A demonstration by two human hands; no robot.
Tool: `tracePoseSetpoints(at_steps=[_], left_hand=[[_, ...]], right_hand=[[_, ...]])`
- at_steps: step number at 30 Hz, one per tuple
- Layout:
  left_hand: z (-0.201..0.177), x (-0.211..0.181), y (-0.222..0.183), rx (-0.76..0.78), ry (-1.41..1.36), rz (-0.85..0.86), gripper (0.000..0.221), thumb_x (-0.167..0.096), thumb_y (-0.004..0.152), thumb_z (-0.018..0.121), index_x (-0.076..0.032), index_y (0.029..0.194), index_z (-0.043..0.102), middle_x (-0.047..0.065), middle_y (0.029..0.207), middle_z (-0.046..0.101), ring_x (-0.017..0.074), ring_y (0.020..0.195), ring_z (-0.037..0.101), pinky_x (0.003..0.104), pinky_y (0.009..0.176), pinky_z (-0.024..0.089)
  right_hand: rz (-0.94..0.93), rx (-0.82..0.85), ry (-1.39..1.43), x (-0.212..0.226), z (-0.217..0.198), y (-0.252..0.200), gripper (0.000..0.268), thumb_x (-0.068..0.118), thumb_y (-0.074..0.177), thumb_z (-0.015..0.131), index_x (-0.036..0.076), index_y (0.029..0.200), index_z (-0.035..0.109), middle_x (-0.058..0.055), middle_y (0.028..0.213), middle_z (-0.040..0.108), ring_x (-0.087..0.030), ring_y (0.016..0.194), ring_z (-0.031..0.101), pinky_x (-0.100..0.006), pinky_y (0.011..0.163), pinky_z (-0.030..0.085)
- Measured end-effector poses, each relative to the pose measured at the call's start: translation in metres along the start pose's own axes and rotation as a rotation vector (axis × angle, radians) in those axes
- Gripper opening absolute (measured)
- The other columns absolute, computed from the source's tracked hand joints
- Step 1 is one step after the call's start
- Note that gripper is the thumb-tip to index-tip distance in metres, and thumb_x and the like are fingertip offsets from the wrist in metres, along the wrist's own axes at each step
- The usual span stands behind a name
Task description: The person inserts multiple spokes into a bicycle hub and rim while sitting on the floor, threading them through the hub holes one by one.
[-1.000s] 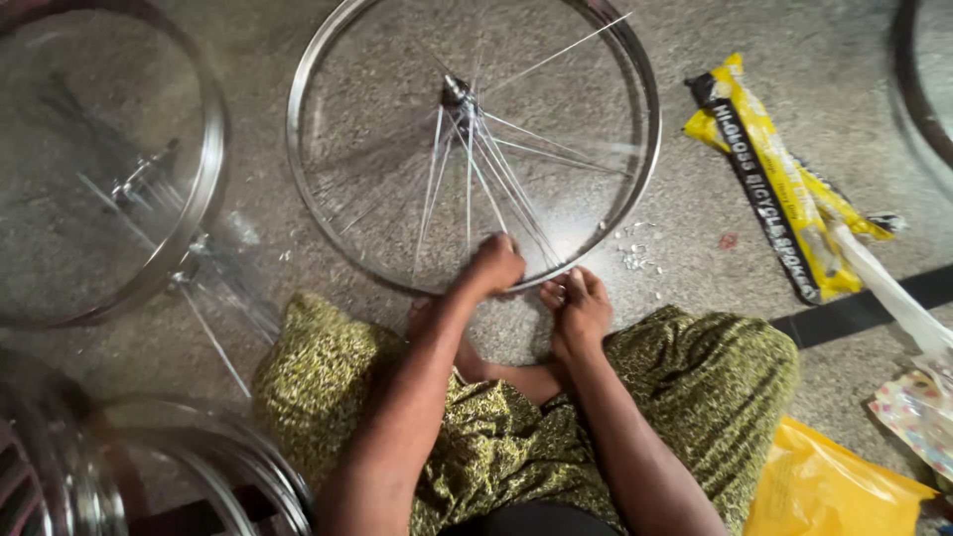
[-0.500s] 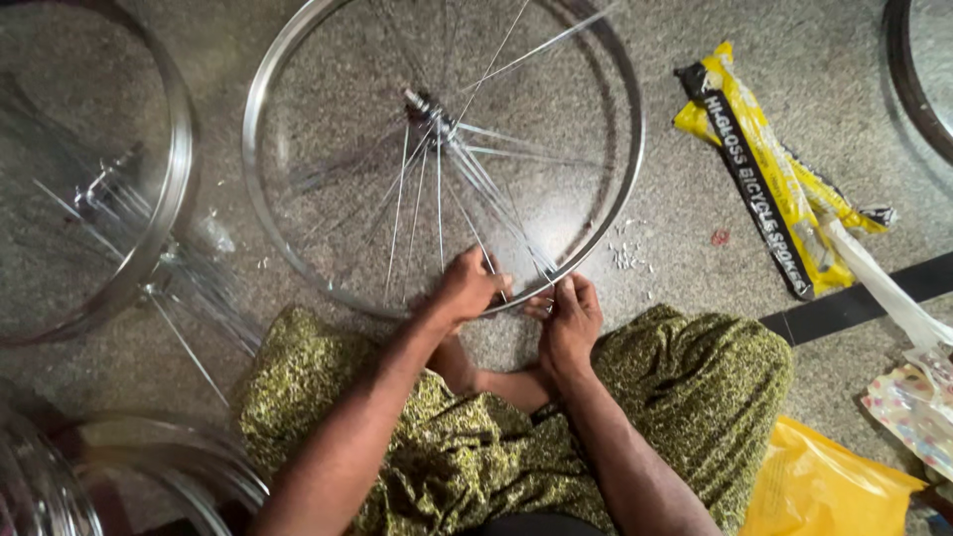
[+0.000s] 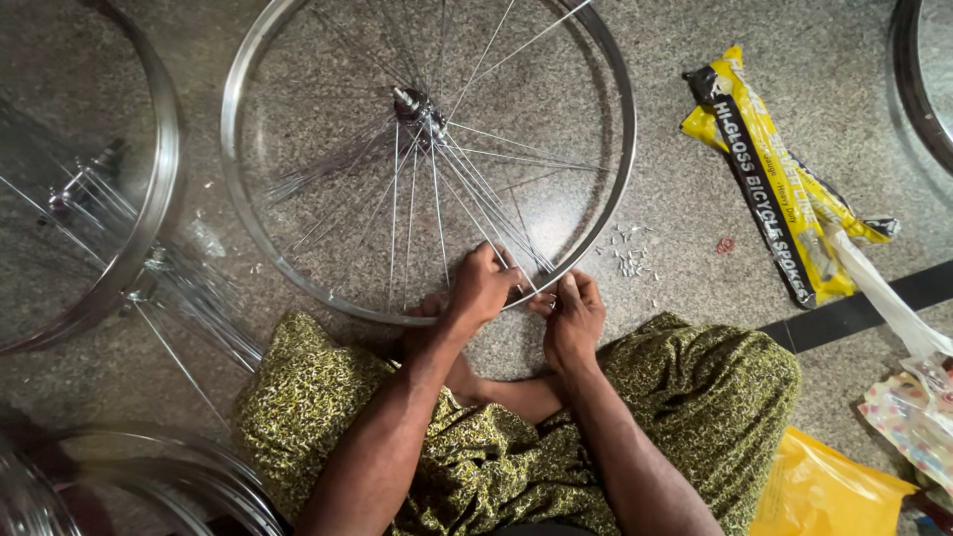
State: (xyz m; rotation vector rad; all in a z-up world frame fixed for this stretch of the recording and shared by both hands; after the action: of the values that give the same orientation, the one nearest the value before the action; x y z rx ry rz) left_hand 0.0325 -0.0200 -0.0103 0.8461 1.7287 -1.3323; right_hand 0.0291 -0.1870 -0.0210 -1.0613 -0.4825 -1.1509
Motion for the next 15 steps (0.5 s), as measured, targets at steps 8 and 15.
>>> tracePoseSetpoints(at_steps=[8,15], left_hand=[[0.001,-0.011,-0.004,-0.098,0.196,0.108,0.021,-0.015,0.081,0.082,-0.005,0.093,0.068,0.011,0.079,0.077,0.021,0.068,0.074,0.036,0.067,0.056],[-0.012,0.007,-0.008,-0.102,0.205,0.004,0.023,-0.014,0.084,0.078,-0.002,0.097,0.064,0.014,0.079,0.076,0.0224,0.069,0.075,0.039,0.062,0.057]], right_hand=[[0.049,-0.088,-0.048,-0.002,0.002,0.0,0.017,0.012,0.108,0.047,-0.003,0.115,0.054,-0.017,0.096,0.067,-0.019,0.067,0.068,-0.032,0.061,0.064],[0.054,-0.055,-0.05,-0.001,0.003,0.003,0.017,0.011,0.108,0.047,-0.003,0.116,0.053,-0.017,0.096,0.068,-0.02,0.069,0.07,-0.032,0.062,0.064]])
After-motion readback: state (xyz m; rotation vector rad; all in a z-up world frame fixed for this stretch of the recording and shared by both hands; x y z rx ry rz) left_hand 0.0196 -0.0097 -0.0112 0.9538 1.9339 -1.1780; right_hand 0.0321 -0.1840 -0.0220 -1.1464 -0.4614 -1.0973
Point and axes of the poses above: each hand's wrist, its own y-axis towards the middle knuckle, its own z-axis out of the palm, x = y × z, the point moved 4 cm from there along y, towards the middle knuckle
